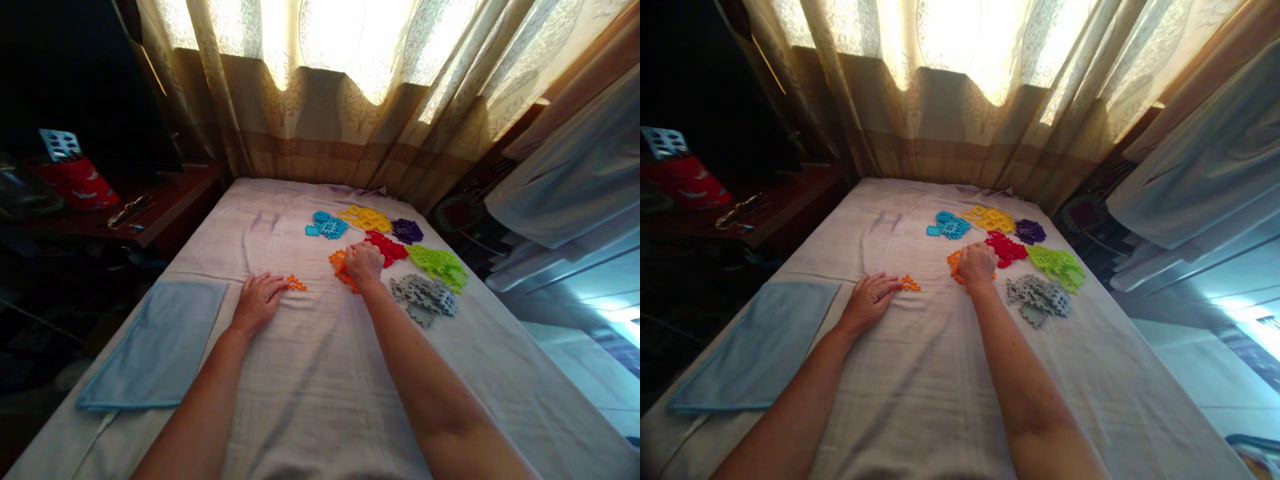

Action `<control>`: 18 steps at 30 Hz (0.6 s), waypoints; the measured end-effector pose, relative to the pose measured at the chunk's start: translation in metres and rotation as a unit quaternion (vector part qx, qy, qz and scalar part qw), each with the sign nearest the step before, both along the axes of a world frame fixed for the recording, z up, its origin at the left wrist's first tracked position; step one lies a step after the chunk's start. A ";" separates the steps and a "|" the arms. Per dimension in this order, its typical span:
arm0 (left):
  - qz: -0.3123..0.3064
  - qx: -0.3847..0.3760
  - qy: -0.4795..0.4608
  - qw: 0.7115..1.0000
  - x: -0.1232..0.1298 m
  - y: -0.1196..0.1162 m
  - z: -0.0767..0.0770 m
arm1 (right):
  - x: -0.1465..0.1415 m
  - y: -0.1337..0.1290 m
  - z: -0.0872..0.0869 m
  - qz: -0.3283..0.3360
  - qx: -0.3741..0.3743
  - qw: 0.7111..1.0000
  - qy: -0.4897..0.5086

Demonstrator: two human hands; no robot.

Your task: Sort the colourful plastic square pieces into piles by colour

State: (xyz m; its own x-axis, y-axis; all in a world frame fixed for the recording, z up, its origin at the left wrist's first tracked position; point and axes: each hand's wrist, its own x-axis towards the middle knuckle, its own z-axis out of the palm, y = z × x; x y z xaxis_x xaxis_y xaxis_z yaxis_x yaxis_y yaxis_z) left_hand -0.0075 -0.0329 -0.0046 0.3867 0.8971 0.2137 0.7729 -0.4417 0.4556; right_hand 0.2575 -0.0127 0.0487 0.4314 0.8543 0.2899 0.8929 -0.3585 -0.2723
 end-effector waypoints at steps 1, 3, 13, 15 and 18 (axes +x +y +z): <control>0.001 -0.002 0.000 1.000 0.000 0.000 0.000 | -0.002 -0.003 -0.001 0.014 0.016 1.000 0.003; 0.002 -0.006 -0.001 1.000 0.000 0.000 0.001 | -0.009 -0.010 -0.007 0.081 0.047 0.996 0.013; 0.008 -0.007 -0.014 1.000 0.001 0.000 0.004 | -0.078 -0.045 -0.037 0.347 -0.022 0.937 0.019; 0.011 -0.009 -0.011 1.000 0.001 0.000 0.005 | -0.079 -0.046 -0.038 0.347 -0.024 0.938 0.008; 0.013 -0.004 -0.008 1.000 0.000 0.001 0.003 | -0.072 -0.044 -0.037 0.343 -0.003 0.939 0.007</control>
State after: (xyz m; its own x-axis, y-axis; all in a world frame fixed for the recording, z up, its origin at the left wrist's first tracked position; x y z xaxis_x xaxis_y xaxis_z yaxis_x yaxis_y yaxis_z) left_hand -0.0071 -0.0314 -0.0013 0.3592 0.9088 0.2122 0.7772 -0.4172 0.4711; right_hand 0.1855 -0.0568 0.0122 -0.2173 0.9342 0.2829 0.9110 0.2982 -0.2849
